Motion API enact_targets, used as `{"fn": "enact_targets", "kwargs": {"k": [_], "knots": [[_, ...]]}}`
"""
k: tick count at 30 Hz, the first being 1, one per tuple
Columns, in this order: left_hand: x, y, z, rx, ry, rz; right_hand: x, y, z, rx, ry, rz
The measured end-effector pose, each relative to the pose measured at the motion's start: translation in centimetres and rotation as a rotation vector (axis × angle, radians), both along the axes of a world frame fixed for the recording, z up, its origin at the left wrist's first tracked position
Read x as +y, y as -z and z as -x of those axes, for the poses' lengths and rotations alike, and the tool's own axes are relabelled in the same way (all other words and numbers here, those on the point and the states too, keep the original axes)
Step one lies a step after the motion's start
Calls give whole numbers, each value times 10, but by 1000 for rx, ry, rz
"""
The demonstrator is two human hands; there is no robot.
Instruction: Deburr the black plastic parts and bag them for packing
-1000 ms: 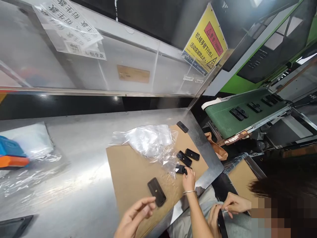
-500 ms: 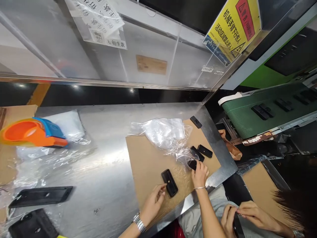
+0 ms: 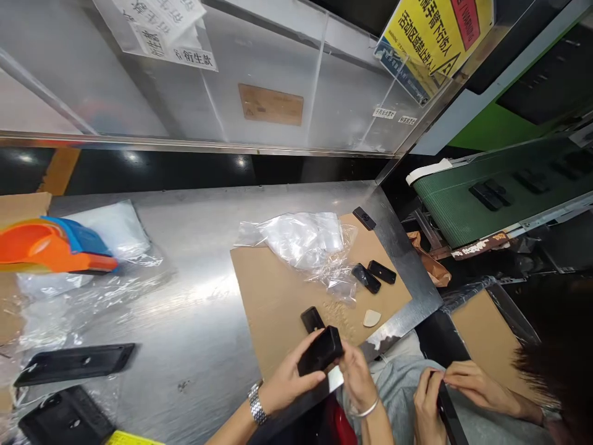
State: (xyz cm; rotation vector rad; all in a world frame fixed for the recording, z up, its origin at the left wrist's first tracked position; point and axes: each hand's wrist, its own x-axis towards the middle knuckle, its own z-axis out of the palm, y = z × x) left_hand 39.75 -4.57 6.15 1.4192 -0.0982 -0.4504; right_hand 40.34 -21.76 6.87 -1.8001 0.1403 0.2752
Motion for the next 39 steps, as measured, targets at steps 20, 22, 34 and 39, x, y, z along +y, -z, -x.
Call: {"fn": "enact_targets", "kwargs": {"k": [20,22,34,39], "knots": [[18,-31,5,-171,-179,-121,-22,-33,-20,-116,40,301],[22,-30,4,-112,-124,-65,-5,-76,-8,-259,-333,174],[40,-36,7,-33,-21,174,22,-131,-16,-530,-799,259],[33,-40,7,101,14,338,23,-125,-18,-504,-683,240]]}}
